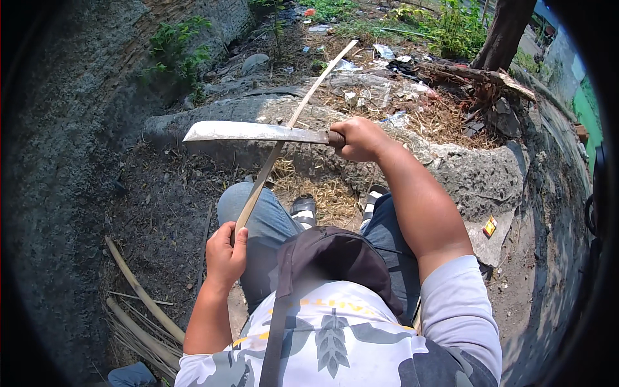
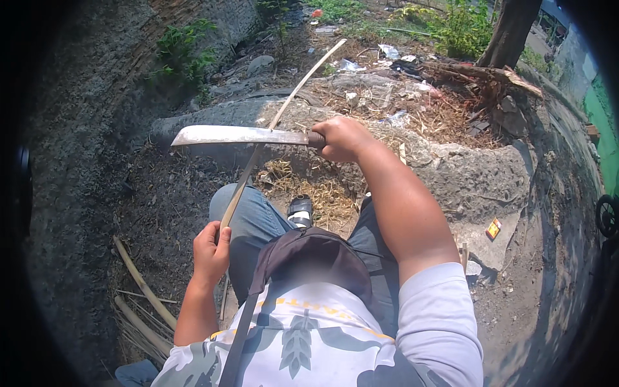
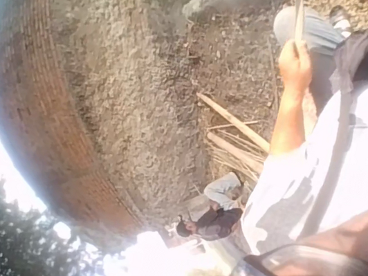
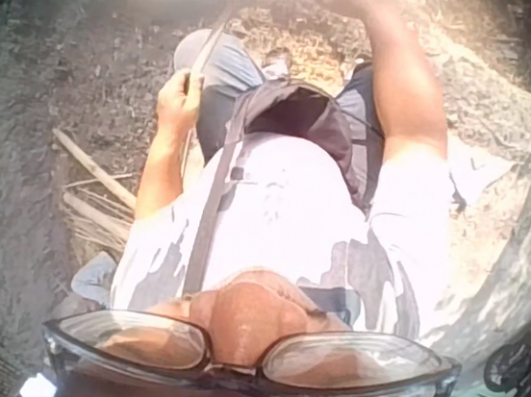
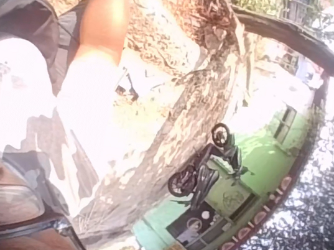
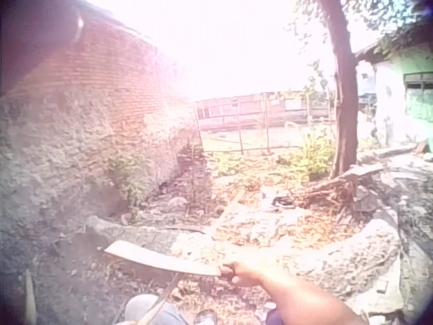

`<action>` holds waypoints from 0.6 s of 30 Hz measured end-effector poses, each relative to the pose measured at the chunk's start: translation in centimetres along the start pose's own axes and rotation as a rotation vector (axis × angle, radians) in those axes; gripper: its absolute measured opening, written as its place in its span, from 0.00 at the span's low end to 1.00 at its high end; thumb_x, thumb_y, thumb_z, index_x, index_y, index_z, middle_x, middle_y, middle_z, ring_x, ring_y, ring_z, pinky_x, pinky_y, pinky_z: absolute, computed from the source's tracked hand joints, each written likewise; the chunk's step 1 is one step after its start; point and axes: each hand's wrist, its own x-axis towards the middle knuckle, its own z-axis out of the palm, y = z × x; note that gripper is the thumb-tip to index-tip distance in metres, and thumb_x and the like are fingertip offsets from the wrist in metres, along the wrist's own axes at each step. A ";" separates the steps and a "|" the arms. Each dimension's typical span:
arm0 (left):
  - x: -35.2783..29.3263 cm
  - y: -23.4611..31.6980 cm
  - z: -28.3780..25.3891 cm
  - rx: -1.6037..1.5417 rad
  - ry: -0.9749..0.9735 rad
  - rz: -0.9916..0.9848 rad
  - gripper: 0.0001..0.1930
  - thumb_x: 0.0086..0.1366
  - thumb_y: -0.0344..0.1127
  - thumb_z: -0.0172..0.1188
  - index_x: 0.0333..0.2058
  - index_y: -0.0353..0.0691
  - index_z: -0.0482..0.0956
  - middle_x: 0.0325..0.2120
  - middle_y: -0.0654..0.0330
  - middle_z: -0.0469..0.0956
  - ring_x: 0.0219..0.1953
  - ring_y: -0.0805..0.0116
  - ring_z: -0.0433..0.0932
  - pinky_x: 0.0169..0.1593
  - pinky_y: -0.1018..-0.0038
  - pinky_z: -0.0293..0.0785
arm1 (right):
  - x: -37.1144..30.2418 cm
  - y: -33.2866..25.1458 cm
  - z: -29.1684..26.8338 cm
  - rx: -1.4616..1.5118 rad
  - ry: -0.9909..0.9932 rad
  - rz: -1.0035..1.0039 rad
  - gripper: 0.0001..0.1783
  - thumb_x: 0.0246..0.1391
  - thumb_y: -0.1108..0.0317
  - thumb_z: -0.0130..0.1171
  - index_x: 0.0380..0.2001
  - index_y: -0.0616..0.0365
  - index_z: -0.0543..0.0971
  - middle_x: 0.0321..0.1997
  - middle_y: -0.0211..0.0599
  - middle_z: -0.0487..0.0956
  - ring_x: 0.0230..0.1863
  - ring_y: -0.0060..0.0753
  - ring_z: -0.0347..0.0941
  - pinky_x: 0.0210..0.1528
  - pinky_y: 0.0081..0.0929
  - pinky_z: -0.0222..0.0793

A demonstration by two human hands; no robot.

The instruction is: The person shaves a thin strip of bamboo with a machete.

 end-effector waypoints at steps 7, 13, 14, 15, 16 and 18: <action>-0.8 0.3 0.5 -0.116 -0.058 -0.105 0.13 0.74 0.37 0.61 0.41 0.30 0.81 0.23 0.61 0.75 0.25 0.75 0.70 0.31 0.73 0.68 | 0.2 -1.6 1.4 -0.025 0.152 -0.162 0.07 0.45 0.67 0.64 0.30 0.49 0.80 0.30 0.46 0.83 0.36 0.56 0.81 0.38 0.49 0.76; -0.3 0.0 0.0 -0.088 -0.024 -0.004 0.13 0.74 0.37 0.60 0.41 0.30 0.81 0.23 0.62 0.76 0.26 0.75 0.70 0.32 0.73 0.69 | 0.3 0.3 0.9 -0.046 0.063 0.043 0.14 0.45 0.65 0.63 0.39 0.43 0.82 0.39 0.41 0.85 0.46 0.51 0.82 0.47 0.49 0.78; -0.3 0.0 0.3 -0.110 -0.027 -0.048 0.13 0.74 0.37 0.60 0.40 0.30 0.80 0.22 0.62 0.75 0.26 0.75 0.70 0.32 0.73 0.69 | 0.4 -0.2 1.1 -0.024 0.038 0.039 0.15 0.45 0.65 0.63 0.40 0.42 0.82 0.40 0.41 0.85 0.47 0.50 0.82 0.48 0.49 0.78; -0.2 0.1 0.5 -0.110 -0.027 -0.047 0.13 0.74 0.37 0.60 0.40 0.30 0.80 0.22 0.62 0.75 0.26 0.75 0.70 0.32 0.73 0.69 | 0.1 -0.9 1.6 0.030 0.122 0.004 0.10 0.45 0.64 0.65 0.34 0.48 0.81 0.34 0.44 0.84 0.41 0.56 0.82 0.42 0.50 0.76; -0.1 0.1 0.7 -0.117 -0.045 -0.061 0.13 0.74 0.37 0.60 0.40 0.30 0.80 0.22 0.59 0.76 0.25 0.72 0.71 0.31 0.71 0.69 | 0.2 -1.4 1.6 0.029 0.123 0.006 0.10 0.45 0.64 0.65 0.34 0.48 0.81 0.34 0.44 0.84 0.41 0.56 0.82 0.42 0.50 0.76; -0.4 0.3 1.1 -0.130 -0.083 -0.098 0.12 0.73 0.38 0.60 0.40 0.31 0.81 0.22 0.55 0.78 0.23 0.67 0.73 0.30 0.68 0.70 | 0.0 -2.7 1.3 -0.005 0.046 -0.081 0.10 0.45 0.64 0.65 0.34 0.48 0.81 0.33 0.44 0.84 0.41 0.55 0.82 0.42 0.50 0.76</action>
